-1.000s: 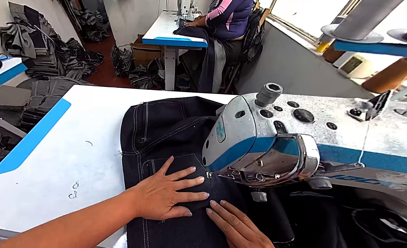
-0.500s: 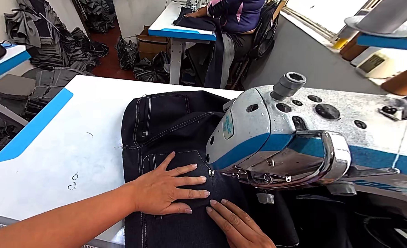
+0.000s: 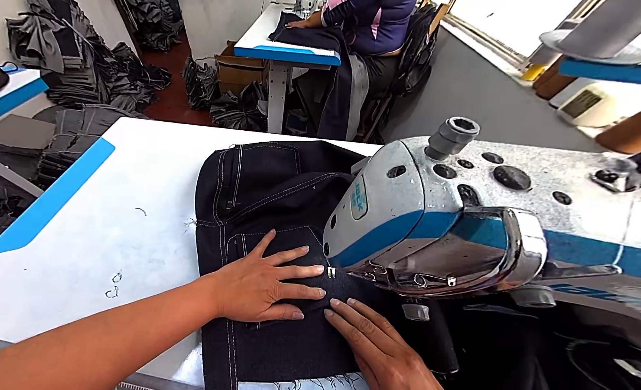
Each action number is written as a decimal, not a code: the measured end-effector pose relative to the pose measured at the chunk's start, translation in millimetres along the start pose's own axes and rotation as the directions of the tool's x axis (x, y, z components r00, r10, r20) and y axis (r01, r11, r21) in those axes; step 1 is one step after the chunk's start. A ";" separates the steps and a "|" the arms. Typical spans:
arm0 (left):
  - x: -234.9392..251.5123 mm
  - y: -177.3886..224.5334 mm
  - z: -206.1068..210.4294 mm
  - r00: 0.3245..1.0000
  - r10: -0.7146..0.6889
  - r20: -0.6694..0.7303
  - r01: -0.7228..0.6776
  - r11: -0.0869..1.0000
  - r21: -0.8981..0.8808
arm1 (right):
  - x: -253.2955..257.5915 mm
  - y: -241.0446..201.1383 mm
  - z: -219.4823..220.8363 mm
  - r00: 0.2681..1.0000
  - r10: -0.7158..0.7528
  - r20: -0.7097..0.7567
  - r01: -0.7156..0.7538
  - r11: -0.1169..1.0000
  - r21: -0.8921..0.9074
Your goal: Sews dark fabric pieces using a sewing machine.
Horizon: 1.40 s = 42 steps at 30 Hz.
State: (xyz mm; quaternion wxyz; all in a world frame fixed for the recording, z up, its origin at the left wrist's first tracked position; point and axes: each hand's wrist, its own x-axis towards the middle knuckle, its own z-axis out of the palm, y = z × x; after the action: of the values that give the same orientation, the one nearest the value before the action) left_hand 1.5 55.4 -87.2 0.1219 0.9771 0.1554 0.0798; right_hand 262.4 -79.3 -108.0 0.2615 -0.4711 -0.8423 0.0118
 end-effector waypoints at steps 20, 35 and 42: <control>19.2 -27.8 -14.0 0.999 -0.039 0.015 0.039 0.999 0.024 | 9.7 17.1 10.4 0.984 0.030 -0.174 -0.027 0.999 0.017; 20.4 -30.2 -13.5 1.000 -0.029 -0.005 0.029 0.998 0.064 | 11.7 19.8 8.3 0.958 0.145 -0.249 -0.100 0.978 0.184; 19.1 -30.8 -10.4 1.000 -0.004 -0.031 0.007 0.994 0.108 | 19.1 27.1 -7.4 0.791 0.568 -0.227 -0.349 0.724 0.596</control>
State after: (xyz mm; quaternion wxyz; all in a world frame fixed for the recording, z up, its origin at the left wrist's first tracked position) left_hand 8.6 92.2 -83.1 0.0669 0.9804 0.1639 0.0861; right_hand 279.1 -50.7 -100.7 0.5318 -0.5710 -0.5885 0.2117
